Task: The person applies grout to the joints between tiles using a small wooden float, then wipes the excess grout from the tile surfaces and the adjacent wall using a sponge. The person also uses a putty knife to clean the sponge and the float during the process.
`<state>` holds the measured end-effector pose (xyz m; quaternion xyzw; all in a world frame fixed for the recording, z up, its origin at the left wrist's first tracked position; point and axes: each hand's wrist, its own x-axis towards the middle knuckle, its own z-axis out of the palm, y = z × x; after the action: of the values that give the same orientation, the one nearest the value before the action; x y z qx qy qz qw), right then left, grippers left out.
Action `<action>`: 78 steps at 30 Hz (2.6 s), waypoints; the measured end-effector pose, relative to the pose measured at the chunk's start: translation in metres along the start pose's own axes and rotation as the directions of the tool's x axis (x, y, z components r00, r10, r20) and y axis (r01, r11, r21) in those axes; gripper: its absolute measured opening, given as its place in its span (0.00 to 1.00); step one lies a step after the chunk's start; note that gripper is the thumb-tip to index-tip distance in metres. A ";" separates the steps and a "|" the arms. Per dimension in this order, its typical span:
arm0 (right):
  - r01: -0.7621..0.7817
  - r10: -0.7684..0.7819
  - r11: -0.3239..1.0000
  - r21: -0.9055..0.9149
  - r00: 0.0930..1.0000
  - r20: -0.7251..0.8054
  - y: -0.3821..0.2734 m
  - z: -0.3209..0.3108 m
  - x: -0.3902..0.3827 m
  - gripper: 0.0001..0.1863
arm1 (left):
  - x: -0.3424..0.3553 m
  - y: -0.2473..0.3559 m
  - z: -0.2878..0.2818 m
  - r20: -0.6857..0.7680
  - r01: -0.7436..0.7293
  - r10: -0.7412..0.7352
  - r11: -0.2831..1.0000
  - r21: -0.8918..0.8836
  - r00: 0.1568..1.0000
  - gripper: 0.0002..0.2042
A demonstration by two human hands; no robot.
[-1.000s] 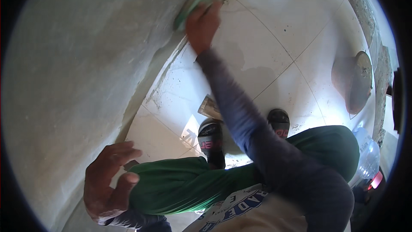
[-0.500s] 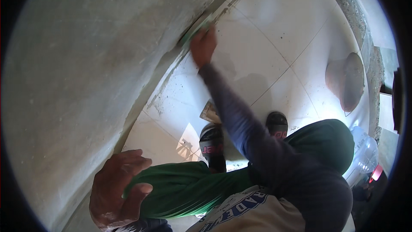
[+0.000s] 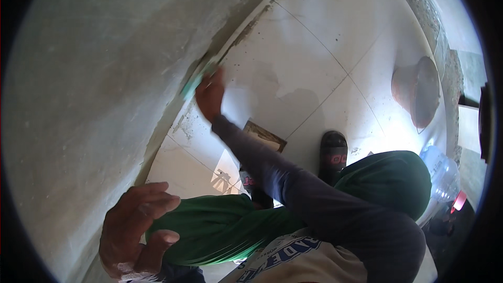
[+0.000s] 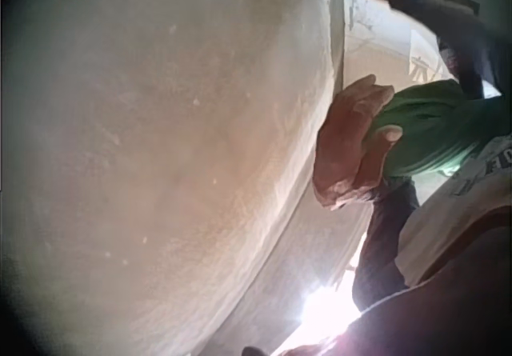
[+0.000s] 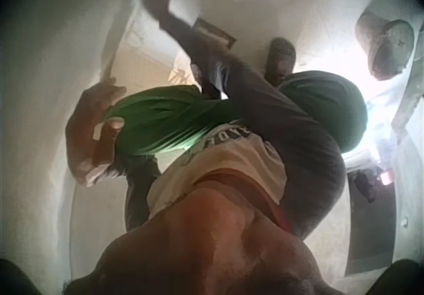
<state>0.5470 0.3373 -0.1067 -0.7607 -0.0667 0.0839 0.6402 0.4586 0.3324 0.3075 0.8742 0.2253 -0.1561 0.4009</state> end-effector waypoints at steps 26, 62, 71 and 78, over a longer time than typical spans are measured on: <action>-0.321 0.216 0.916 0.240 0.899 0.380 -0.051 0.007 -0.101 0.26 | -0.047 0.000 0.004 -0.122 0.020 -0.021 1.000 -0.006 0.992 0.20; 0.200 -0.190 0.977 -0.069 0.973 0.132 -0.027 -0.134 0.167 0.17 | -0.079 -0.025 0.015 -0.101 0.050 -0.058 0.996 -0.077 0.993 0.21; 0.477 -0.324 0.623 -0.619 0.879 0.351 -0.015 -0.216 0.375 0.17 | 0.016 -0.170 0.138 -0.061 0.263 -0.333 0.834 -0.484 0.941 0.12; 0.824 -0.566 0.545 -0.158 0.500 0.655 0.019 -0.131 0.228 0.20 | 0.070 -0.153 0.160 0.193 0.298 -0.229 0.784 -0.544 0.954 0.12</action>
<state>0.7972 0.2555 -0.1129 -0.7324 -0.5692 -0.0019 0.3736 0.4233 0.3162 0.0784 0.6645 0.3579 -0.1871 0.6288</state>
